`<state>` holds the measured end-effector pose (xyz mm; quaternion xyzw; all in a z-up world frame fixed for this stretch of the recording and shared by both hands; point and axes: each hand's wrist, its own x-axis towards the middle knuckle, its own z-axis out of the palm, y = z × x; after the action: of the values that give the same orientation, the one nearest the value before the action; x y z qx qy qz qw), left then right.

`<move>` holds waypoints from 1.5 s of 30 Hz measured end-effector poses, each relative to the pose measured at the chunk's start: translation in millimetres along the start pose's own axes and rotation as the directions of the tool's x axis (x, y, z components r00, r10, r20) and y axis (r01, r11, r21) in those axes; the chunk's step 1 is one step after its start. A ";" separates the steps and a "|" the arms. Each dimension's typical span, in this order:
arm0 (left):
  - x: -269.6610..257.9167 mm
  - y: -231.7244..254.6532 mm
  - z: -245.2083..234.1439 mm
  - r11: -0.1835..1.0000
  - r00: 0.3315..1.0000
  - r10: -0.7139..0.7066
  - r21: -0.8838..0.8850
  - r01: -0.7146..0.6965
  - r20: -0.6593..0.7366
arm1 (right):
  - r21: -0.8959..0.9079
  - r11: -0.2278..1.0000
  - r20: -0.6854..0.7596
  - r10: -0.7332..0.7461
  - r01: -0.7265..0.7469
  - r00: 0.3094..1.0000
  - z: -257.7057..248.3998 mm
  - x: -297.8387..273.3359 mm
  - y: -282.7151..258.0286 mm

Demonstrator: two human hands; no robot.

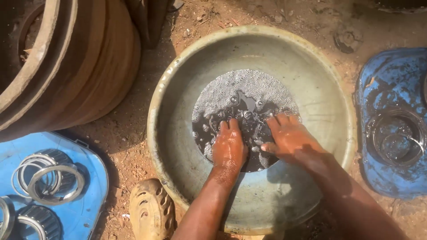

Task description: Cleaning oily mechanical components, including bearings and rings, in a basin of soapy water.

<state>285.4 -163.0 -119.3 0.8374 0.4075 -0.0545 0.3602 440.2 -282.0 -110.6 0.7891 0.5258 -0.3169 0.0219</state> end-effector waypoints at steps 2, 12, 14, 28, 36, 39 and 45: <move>-3.3 -5.8 3.7 0.999 0.995 -0.046 0.013 0.045 0.092 | 0.025 0.999 0.166 0.021 -0.026 0.986 1.0 2.3 -20.4; 5.2 -41.7 -12.3 0.809 0.966 0.230 0.529 -0.257 0.117 | 0.024 0.994 0.315 0.094 -0.107 0.944 0.5 -23.4 -31.3; -1.2 -56.5 -13.0 0.825 0.968 0.174 0.511 -0.243 0.179 | 0.104 0.979 0.379 0.125 -0.177 0.917 -26.0 -18.0 -38.1; -6.6 42.1 -98.7 0.878 0.931 0.010 -0.449 0.167 0.366 | 0.477 0.797 -0.509 -0.092 0.370 0.856 -39.5 -29.3 -30.1; -7.6 93.3 -116.6 0.848 0.959 -0.017 -0.504 0.164 0.284 | 0.950 0.074 -0.312 0.260 0.303 0.914 -38.3 -44.4 -17.0; -9.4 96.2 -109.8 0.939 0.986 0.068 -0.343 -0.012 0.153 | 0.803 0.517 -0.500 0.314 0.296 0.807 -59.8 -63.4 -26.5; -8.7 97.6 -94.1 0.893 0.989 -0.022 -0.442 0.086 0.148 | 0.903 0.358 -0.006 0.562 -0.237 0.827 -73.0 -75.4 -23.2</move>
<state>331.1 -147.5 7.7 0.7147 0.4060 -0.0277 0.5688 436.9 -306.3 -6.0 0.8295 0.0722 -0.3932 -0.3900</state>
